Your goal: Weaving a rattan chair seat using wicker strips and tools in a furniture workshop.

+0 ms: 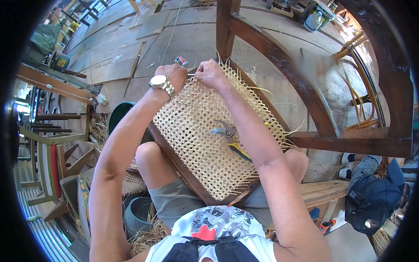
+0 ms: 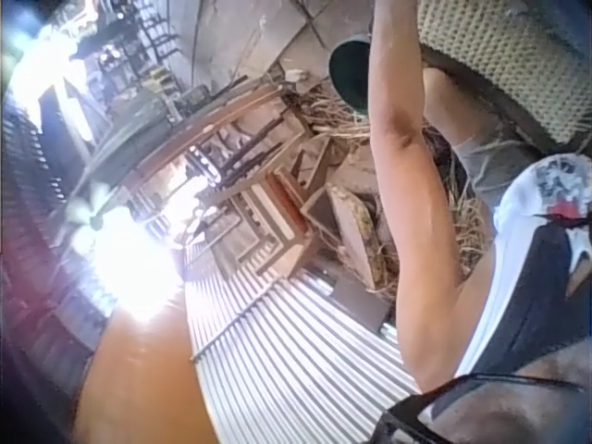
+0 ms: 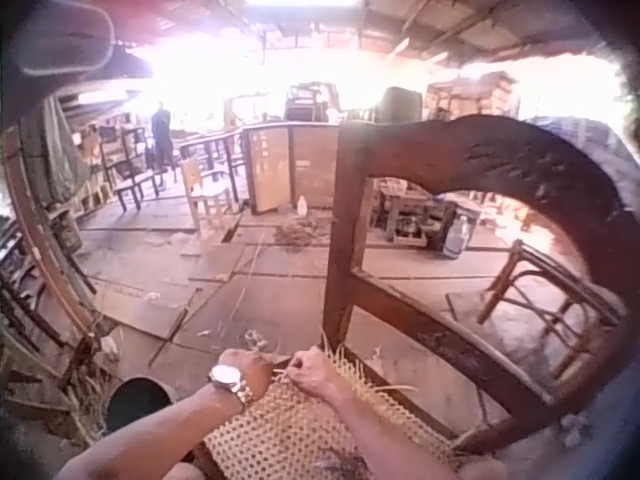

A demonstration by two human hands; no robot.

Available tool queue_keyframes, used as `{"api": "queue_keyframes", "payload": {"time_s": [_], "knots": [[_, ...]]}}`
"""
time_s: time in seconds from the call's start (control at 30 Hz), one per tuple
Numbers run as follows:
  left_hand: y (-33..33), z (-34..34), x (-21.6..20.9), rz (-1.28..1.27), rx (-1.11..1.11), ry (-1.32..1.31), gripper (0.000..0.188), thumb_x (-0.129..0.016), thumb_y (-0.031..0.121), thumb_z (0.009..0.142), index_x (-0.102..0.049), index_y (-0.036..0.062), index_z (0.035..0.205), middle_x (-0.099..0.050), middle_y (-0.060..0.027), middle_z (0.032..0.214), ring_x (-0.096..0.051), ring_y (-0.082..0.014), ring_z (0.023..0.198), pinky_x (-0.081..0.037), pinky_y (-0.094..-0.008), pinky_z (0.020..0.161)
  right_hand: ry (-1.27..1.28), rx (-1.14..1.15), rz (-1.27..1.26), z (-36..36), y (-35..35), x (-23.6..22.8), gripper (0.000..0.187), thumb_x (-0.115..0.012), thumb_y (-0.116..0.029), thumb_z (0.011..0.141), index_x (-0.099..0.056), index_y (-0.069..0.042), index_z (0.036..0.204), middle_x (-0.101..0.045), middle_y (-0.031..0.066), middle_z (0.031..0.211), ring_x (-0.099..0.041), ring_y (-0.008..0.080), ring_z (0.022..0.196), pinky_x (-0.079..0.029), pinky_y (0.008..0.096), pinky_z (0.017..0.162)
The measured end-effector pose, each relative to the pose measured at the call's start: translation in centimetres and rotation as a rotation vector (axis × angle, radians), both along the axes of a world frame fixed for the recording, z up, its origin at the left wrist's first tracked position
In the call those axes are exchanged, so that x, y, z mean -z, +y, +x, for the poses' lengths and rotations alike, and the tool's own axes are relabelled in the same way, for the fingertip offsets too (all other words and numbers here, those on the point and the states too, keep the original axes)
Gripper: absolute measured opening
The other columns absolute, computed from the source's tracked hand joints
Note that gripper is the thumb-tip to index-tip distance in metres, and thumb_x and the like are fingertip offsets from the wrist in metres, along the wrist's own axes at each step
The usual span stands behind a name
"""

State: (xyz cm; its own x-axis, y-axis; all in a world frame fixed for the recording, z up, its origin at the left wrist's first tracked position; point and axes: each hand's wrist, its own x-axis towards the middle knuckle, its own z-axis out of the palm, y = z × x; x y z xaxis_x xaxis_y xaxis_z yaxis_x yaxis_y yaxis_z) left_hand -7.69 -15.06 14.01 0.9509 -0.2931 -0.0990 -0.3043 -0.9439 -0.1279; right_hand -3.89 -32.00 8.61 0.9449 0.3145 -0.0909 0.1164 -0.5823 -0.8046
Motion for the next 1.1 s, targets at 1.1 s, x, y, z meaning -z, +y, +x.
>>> {"api": "queue_keyframes", "payload": {"time_s": [1.1], "knots": [[0.5,2.4,1.3,-0.185,-0.261,0.236,0.030,-0.065,0.028,0.084,-0.075,0.0076,0.102,-0.070,-0.0203,0.110,-0.067,-0.0359,0.104,-0.055,-0.0445,0.089,-0.318,-0.541,-0.538,4.4,1.2,-2.3,0.025,-0.071,-0.022,0.076,-0.074,0.001,0.086,-0.070,0.0236,0.091,-0.069,0.0372,0.087,-0.056,0.0425,0.078]]}}
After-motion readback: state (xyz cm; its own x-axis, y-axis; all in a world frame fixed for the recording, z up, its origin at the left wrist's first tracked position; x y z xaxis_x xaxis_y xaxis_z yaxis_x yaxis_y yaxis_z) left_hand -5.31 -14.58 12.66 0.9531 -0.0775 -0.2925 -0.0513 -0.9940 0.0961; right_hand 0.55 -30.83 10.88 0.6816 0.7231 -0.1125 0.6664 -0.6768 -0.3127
